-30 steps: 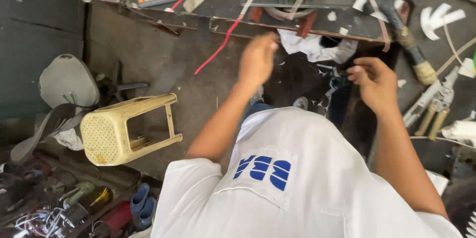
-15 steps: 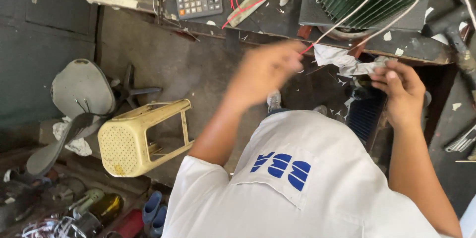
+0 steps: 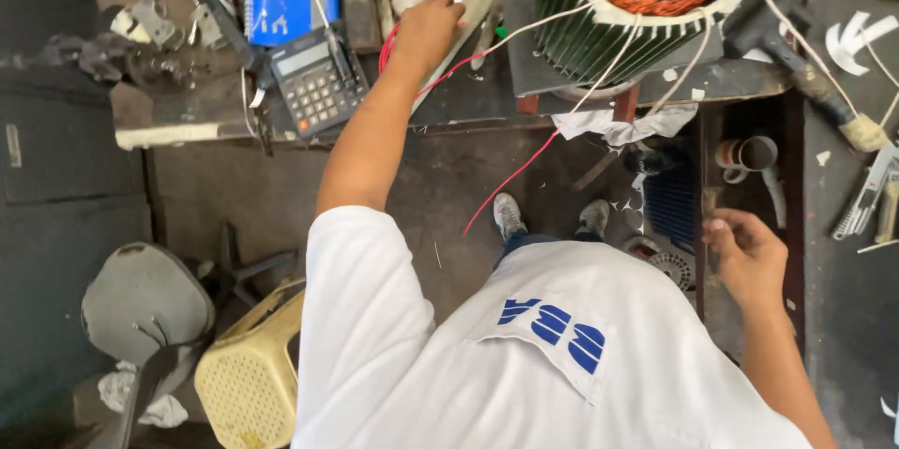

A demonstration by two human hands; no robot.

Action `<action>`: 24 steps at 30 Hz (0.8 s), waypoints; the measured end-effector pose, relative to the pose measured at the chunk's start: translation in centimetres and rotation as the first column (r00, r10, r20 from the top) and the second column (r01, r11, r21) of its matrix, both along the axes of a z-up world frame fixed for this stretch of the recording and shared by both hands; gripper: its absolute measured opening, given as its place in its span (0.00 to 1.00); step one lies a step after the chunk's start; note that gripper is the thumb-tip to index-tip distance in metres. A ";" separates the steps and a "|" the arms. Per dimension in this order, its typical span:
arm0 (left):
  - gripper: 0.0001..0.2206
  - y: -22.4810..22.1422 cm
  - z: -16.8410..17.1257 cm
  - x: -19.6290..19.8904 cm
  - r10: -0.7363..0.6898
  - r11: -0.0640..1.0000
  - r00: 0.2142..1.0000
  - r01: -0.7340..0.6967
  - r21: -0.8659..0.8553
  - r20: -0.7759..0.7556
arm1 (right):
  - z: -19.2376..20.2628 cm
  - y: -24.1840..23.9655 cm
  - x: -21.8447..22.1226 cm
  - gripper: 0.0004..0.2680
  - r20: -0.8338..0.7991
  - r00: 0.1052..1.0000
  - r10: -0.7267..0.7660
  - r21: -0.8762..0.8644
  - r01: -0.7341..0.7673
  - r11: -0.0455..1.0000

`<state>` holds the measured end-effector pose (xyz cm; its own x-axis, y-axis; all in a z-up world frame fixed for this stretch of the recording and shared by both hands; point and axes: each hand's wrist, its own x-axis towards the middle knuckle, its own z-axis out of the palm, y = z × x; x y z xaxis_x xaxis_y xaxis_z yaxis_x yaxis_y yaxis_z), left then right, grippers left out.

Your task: Stripping insulation from wires and connecting them to the windings of an electric motor stator.

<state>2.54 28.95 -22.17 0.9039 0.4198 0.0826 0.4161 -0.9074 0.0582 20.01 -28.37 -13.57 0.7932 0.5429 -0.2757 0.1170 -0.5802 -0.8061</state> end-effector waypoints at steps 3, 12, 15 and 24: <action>0.09 0.7 -1.4 0.3 -0.054 0.998 0.998 0.052 0.042 0.036 | -0.6 -2.0 -1.4 0.04 0.015 0.997 -0.080 -0.004 0.080 0.997; 0.06 -1.1 2.7 -1.5 -0.101 0.987 0.990 0.088 0.132 0.094 | -0.7 -1.8 -3.5 0.07 0.063 0.981 -0.185 -0.094 0.191 0.977; 0.09 -1.0 2.2 -1.6 -0.080 0.985 0.992 0.063 0.159 0.100 | -1.1 -1.4 -3.1 0.07 0.066 0.988 -0.140 -0.058 0.144 0.988; 0.04 -1.0 8.9 -5.9 -0.338 0.873 0.745 0.019 0.488 0.576 | 0.1 0.9 -3.0 0.07 0.079 0.996 -0.043 0.071 0.038 0.997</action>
